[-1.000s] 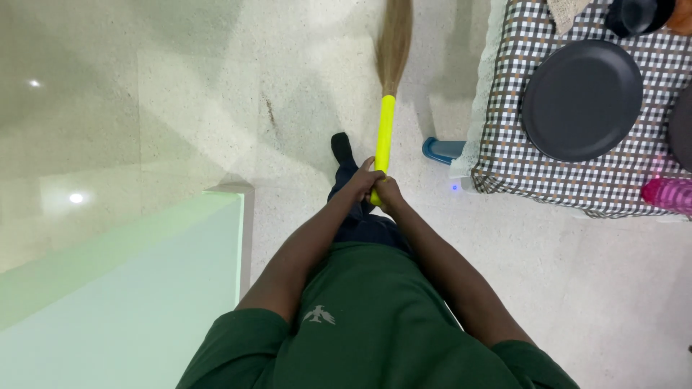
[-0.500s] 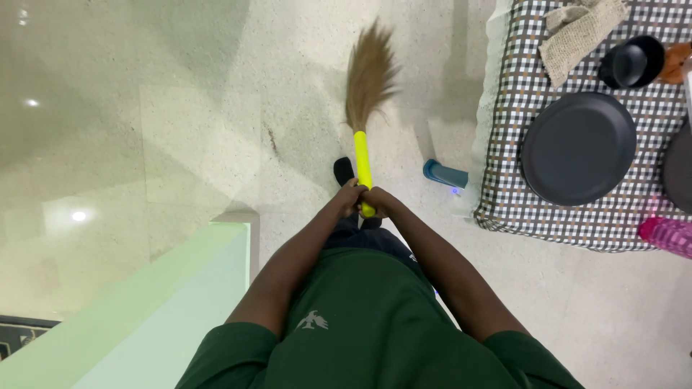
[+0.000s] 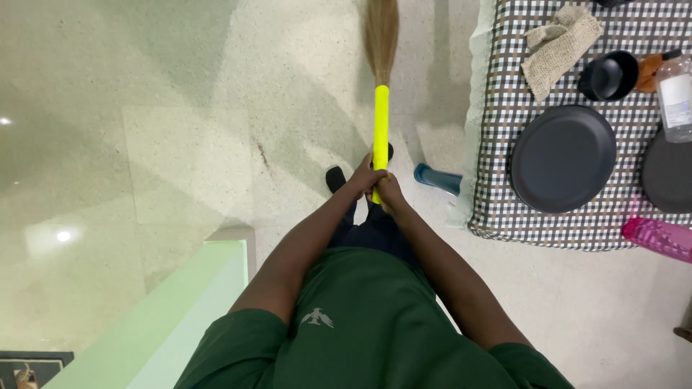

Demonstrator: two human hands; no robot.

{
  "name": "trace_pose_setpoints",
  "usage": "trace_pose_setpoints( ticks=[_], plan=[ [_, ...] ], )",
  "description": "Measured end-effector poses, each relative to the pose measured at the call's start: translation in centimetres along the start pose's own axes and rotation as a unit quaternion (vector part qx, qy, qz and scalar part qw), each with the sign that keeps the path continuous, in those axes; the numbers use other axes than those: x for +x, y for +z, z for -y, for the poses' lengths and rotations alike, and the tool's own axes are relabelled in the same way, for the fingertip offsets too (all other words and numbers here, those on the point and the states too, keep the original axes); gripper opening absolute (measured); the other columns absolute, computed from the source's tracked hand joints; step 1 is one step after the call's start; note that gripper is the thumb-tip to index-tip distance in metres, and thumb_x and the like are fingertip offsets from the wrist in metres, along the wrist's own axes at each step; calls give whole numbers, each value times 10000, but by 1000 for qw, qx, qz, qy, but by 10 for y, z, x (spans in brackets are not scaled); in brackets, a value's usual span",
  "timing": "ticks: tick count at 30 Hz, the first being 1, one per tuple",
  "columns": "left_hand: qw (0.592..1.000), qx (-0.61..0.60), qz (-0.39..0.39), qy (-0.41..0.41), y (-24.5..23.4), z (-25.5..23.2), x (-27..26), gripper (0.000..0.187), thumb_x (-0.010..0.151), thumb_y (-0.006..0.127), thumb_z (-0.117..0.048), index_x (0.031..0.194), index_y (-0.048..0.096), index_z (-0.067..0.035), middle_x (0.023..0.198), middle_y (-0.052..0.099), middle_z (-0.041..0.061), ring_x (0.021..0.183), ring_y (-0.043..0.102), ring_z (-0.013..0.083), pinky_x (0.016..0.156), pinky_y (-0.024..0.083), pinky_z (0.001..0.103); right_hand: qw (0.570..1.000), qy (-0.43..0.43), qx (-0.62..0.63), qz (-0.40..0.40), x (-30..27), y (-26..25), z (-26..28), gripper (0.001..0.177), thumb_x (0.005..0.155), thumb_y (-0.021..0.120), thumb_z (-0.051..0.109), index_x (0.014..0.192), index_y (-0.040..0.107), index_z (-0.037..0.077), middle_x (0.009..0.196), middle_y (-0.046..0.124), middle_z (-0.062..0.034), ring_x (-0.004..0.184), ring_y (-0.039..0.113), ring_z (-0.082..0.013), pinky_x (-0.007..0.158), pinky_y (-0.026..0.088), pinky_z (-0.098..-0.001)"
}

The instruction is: The person sweeps the floor around a table, a refrigerator, and in a hallway using a broom, gathering small piles of debris.

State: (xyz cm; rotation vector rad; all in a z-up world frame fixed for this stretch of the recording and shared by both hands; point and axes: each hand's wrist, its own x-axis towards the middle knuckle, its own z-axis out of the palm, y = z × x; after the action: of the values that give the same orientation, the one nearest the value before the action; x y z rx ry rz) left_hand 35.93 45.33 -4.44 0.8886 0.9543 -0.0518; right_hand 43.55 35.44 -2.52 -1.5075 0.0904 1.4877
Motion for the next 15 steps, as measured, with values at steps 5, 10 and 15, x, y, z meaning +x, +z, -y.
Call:
trace_pose_setpoints(
  ticks=[5,10,15],
  plan=[
    [997,-10,69,-42,3,-15,41,691,878,668,-135,1507,395,-43,991,666,177,744,643,212,608,537,327,993,80,59,-67,28,-9,30,185,1019,476,63,1161,534,-40,862,663,-135,662,675,-223,588,584,-346],
    [994,14,36,-105,-5,-28,57,450,937,626,-198,1336,567,2,910,634,137,676,603,211,520,504,333,981,192,-3,-37,56,-5,51,219,1050,495,138,1163,539,-44,834,657,-142,651,646,-217,573,556,-328],
    [988,-61,-8,-141,-31,-55,48,484,915,624,-173,1360,459,-80,948,629,120,682,612,219,500,501,345,966,220,-129,42,81,12,80,197,1024,520,136,1104,574,-35,789,636,-116,605,617,-186,543,542,-317]
  ],
)
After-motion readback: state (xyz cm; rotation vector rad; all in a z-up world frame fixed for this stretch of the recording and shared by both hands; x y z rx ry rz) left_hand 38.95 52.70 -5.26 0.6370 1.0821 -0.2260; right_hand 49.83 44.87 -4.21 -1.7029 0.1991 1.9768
